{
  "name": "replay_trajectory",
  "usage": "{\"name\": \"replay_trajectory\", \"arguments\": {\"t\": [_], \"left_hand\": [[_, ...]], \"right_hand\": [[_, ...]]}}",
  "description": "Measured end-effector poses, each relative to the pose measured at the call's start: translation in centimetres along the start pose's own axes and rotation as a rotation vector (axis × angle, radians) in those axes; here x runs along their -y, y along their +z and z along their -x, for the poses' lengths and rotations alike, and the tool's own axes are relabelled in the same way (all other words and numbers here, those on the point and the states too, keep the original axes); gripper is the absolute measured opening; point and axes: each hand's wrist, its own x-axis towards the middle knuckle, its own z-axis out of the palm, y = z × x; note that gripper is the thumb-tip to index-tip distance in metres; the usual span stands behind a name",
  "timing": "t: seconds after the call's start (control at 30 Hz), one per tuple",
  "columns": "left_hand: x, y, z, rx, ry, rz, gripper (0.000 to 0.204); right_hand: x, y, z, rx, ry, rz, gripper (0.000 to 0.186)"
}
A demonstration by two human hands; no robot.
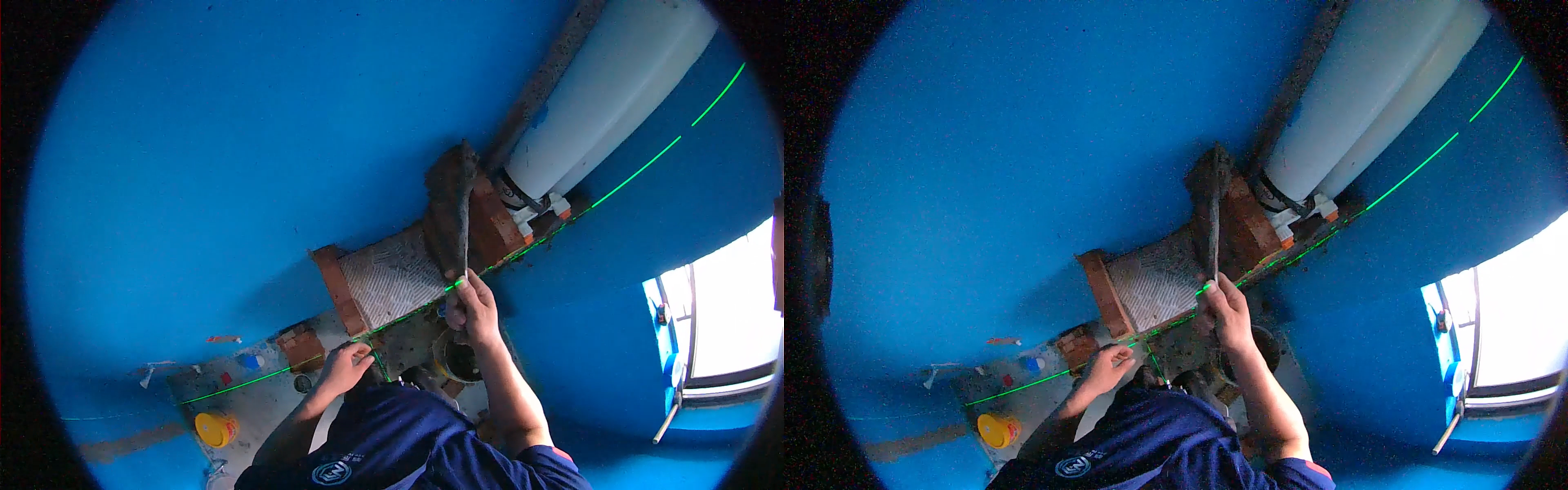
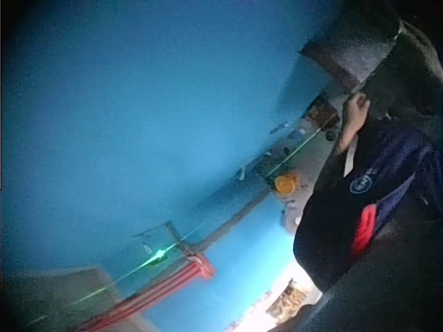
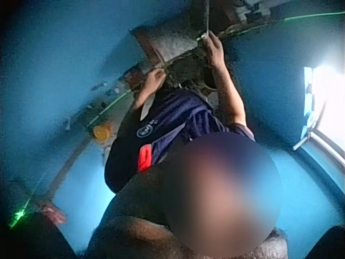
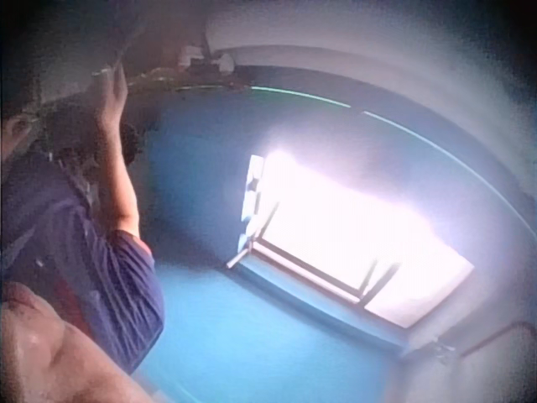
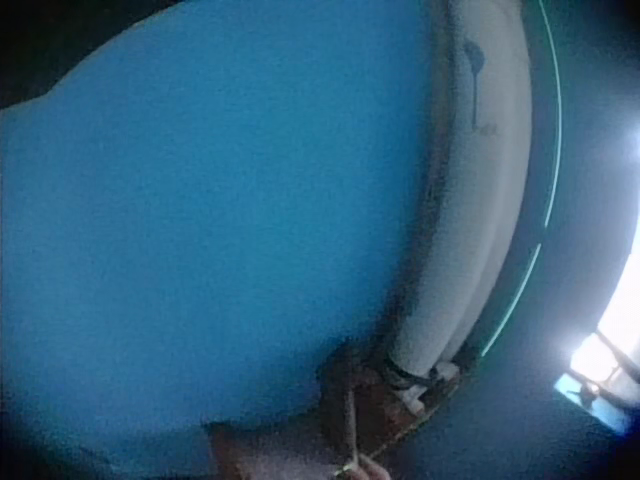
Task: The person builds a brick structure by applying mortar with a trowel, placing bricks, and marking a white pipe with a red marker.
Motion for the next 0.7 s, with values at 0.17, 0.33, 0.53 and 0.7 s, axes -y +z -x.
{"name": "replay_trajectory", "arguments": {"t": [0.17,0.33,0.53,0.7], "left_hand": [[0.7,-0.2,-0.1,0.024,-0.005,0.02,0.025],[0.4,0.3,-0.6,-0.009,0.034,0.083,0.027],[-0.7,0.3,-0.8,0.038,0.024,0.01,0.028],[-0.9,0.3,-0.6,0.051,0.008,-0.026,0.028]], "right_hand": [[-0.1,-1.2,0.1,0.062,0.054,-0.25,0.035],[-0.7,-3.2,-0.3,0.068,0.22,-0.622,0.038],[-2.8,-5.0,-1.3,0.194,0.275,-0.696,0.038],[-3.1,-5.3,-1.0,0.169,0.298,-0.652,0.039]]}}
